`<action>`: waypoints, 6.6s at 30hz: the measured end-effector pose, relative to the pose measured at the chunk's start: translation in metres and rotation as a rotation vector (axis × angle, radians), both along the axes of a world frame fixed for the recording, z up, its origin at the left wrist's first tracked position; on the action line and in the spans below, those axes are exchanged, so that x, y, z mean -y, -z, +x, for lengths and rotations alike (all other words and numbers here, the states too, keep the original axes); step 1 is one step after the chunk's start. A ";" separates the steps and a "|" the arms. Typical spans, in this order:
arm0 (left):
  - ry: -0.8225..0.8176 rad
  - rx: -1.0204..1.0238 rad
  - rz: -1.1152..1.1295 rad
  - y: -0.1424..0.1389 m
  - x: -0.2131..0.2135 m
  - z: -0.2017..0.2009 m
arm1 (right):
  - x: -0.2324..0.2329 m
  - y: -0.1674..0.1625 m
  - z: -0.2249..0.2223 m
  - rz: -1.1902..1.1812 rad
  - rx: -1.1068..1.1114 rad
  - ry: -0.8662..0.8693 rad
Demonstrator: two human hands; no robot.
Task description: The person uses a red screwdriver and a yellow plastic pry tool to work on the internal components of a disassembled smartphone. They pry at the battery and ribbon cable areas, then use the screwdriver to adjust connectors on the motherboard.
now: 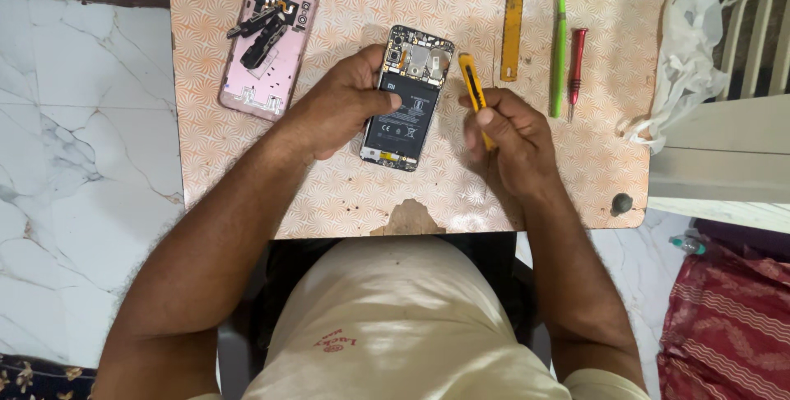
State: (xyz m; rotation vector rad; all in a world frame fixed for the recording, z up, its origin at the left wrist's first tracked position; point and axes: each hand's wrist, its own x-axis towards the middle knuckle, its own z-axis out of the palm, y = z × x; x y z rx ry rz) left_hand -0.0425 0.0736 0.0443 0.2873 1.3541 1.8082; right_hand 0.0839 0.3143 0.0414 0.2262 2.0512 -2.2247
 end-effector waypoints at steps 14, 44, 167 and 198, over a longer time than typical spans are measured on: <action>0.030 -0.089 -0.013 0.000 0.003 0.000 | 0.001 0.014 0.001 0.063 -0.152 0.143; 0.006 -0.147 -0.010 -0.002 0.001 0.000 | -0.007 -0.009 -0.036 -0.312 -0.452 0.195; 0.064 -0.276 -0.099 -0.003 0.001 0.001 | -0.010 0.011 -0.029 -0.367 -0.125 0.148; 0.081 -0.303 -0.133 -0.003 0.000 0.001 | -0.013 0.018 -0.028 -0.364 -0.089 0.141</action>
